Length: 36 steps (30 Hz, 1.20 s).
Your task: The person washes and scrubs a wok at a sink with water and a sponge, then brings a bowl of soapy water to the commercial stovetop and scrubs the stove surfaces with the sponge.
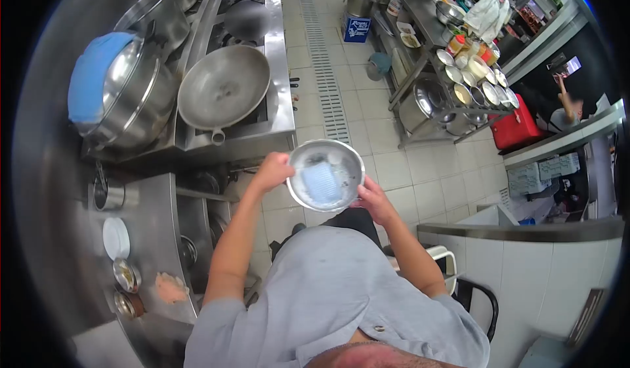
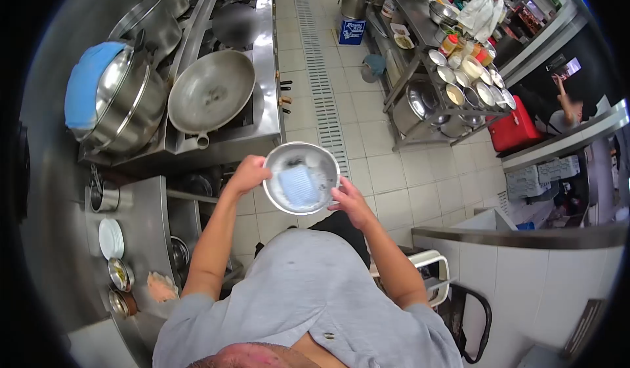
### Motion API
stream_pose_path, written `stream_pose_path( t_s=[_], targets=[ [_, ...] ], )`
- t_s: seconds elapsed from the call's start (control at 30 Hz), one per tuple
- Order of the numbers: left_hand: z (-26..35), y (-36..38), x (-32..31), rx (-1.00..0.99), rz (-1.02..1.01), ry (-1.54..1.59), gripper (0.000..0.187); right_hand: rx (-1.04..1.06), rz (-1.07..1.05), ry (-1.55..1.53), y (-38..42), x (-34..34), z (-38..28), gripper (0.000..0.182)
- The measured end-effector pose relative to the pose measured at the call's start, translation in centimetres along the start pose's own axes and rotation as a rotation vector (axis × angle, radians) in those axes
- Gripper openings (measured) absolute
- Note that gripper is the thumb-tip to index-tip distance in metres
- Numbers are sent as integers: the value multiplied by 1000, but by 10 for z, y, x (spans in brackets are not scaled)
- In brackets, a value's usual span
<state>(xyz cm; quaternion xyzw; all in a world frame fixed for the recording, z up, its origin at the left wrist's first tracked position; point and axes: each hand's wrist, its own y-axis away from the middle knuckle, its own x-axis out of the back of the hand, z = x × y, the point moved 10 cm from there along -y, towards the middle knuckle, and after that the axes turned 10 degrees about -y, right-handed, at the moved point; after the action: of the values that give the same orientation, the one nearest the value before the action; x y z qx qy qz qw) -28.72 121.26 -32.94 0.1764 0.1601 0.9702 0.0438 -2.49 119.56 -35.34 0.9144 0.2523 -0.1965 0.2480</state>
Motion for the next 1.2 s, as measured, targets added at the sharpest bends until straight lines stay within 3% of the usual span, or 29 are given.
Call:
stream_pose_path(
  t_s=[0.1, 0.27, 0.43, 0.53, 0.7, 0.8, 0.93, 1.2],
  targets=[
    [15, -97, -10, -34, -50, -169, 17, 41, 65, -86, -47, 50, -34, 68],
    [49, -227, -16, 22, -79, -80, 17, 68, 140, -162, -147, 169, -98, 58],
    [79, -320, 14, 94, 45, 32, 21, 61, 490, 211, -262, 296, -188, 50],
    [90, -354, 46, 137, 141, 71, 19, 137, 430, 394, -351, 317, -242, 49],
    [76, -421, 124, 122, 353, 160, 16, 150, 287, 433, -539, 290, -293, 44],
    [36, -454, 173, 125, 475, 136, 15, 159, 174, 507, -642, 250, -301, 43],
    [14, -479, 226, 223, 617, 151, 16, 36, 94, 524, -754, 218, -272, 44],
    [19, -491, 301, 514, 902, 311, 17, -32, -36, 582, -1000, 102, -288, 46]
  ],
)
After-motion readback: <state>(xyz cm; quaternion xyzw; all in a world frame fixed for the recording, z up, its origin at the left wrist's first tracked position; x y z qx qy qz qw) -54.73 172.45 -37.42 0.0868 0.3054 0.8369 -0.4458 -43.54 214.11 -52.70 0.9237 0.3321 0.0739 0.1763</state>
